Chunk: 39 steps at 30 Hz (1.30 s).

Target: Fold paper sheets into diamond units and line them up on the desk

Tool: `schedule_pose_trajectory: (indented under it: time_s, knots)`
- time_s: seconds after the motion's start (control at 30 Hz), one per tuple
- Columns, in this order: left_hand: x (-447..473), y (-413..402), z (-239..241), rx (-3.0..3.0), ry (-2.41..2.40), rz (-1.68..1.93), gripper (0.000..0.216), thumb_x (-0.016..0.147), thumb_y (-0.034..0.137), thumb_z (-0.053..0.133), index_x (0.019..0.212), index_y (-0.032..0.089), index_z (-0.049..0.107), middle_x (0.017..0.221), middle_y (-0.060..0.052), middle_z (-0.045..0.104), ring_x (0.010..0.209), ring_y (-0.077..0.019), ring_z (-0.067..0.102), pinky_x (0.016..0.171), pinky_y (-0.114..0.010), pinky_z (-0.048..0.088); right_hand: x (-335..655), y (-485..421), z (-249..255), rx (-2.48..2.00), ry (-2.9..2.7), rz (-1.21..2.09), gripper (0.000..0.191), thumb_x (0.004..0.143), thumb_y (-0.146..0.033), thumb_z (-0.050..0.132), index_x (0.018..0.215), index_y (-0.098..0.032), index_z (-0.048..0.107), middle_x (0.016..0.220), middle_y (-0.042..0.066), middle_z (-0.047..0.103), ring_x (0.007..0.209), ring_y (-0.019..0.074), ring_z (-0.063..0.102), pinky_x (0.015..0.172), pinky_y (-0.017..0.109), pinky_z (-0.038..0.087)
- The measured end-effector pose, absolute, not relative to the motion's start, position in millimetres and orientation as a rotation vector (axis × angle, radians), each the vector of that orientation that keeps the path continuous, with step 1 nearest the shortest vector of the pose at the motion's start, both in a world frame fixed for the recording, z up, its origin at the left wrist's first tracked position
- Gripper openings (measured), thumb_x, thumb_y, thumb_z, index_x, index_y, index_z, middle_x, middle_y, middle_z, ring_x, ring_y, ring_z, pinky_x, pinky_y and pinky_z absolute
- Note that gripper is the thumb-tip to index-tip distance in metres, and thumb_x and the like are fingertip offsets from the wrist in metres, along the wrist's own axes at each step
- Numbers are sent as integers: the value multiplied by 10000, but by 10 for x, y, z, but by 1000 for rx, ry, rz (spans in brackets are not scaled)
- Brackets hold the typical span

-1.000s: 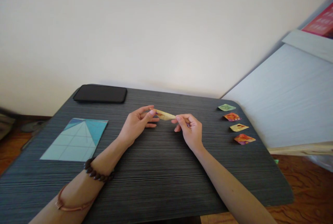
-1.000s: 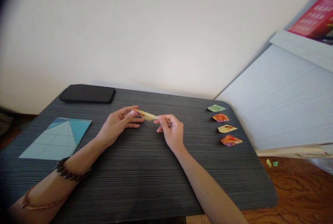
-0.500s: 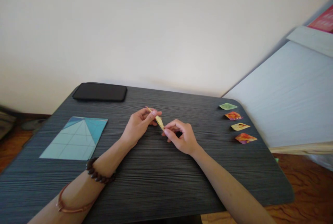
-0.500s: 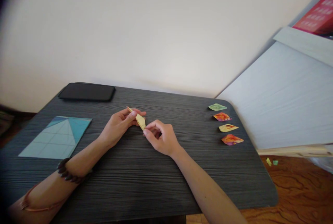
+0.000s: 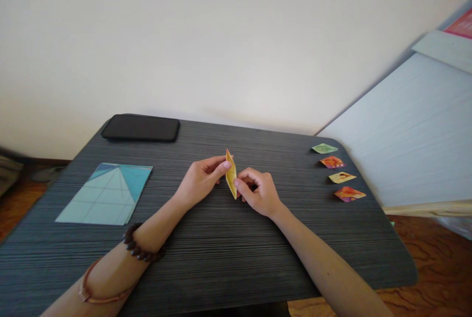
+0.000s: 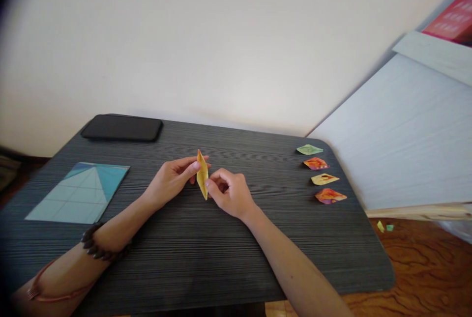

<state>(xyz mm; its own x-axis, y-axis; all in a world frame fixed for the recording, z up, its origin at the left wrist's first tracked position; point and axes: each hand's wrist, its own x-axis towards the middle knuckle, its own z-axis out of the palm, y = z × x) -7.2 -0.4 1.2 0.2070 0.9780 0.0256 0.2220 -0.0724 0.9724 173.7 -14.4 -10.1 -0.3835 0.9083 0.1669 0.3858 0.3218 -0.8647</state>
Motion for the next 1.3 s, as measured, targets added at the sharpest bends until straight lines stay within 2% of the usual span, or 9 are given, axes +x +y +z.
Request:
schedule_pose_trajectory:
  time_s: [0.13, 0.23, 0.57, 0.63, 0.7, 0.77, 0.83, 1.17, 1.3]
  knots:
    - [-44, -25, -21, 1520, 1184, 968, 385, 808, 442, 569, 1113, 223, 655, 941, -26, 709, 759, -176, 630, 677, -253, 489, 1695, -149, -88, -1328, -2051, 570, 215, 848, -341, 504, 687, -203, 538, 582, -6, 613, 470, 108, 544, 501, 227, 393]
    - [-29, -46, -37, 1584, 1221, 945, 390, 819, 435, 550, 1129, 216, 640, 971, -34, 700, 855, -200, 641, 729, -268, 500, 1675, -142, -79, -1400, -2134, 435, 317, 865, -376, 473, 608, -194, 514, 534, -4, 582, 449, 106, 523, 495, 229, 356]
    - [28, -82, -10, 1980, 1500, 815, 405, 788, 216, 502, 1191, 184, 523, 866, -16, 665, 656, -139, 593, 682, -276, 478, 1664, -145, -116, -1451, -2148, 403, 251, 877, -285, 445, 677, -182, 556, 575, -14, 607, 472, 86, 533, 507, 198, 335]
    - [34, -74, -15, 2051, 1586, 811, 299, 786, 216, 497, 1076, 173, 556, 813, -16, 638, 654, -143, 566, 646, -270, 448, 1658, -145, -110, -1465, -2143, 403, 256, 883, -291, 435, 687, -182, 559, 578, -14, 610, 471, 86, 534, 508, 198, 334]
    - [26, -68, -17, 2128, 1657, 774, 113, 807, 242, 474, 844, 178, 560, 740, -10, 600, 629, -140, 531, 600, -263, 401, 1657, -139, -99, -1495, -2137, 390, 260, 884, -295, 430, 688, -183, 558, 576, -14, 611, 467, 85, 533, 509, 201, 329]
    - [10, -67, -17, 2189, 1709, 700, 184, 831, 265, 439, 669, 187, 480, 649, 6, 549, 566, -127, 478, 560, -261, 348, 1659, -132, -85, -1551, -2142, 351, 265, 877, -295, 434, 668, -185, 553, 567, -15, 609, 466, 89, 534, 509, 209, 318]
    - [-5, -73, -14, 2231, 1726, 648, 232, 834, 265, 424, 615, 190, 423, 596, 17, 512, 522, -115, 432, 544, -261, 312, 1658, -126, -73, -1618, -2159, 288, 281, 867, -302, 445, 630, -189, 543, 547, -15, 604, 470, 100, 540, 509, 219, 301]
    - [-45, -74, 27, 2273, 1762, 549, 191, 795, 275, 453, 629, 192, 497, 620, 5, 571, 532, -128, 475, 533, -258, 296, 1681, -93, -51, -1691, -2234, 229, 346, 881, -330, 422, 579, -193, 519, 527, -8, 588, 474, 117, 526, 505, 246, 257]
    - [-119, -20, 18, 2211, 1672, 559, 159, 811, 294, 475, 713, 204, 562, 630, 26, 577, 552, -127, 505, 535, -248, 337, 1747, -63, -59, -1579, -2162, 404, 204, 861, -296, 471, 697, -207, 553, 595, -26, 596, 512, 108, 524, 523, 232, 329]
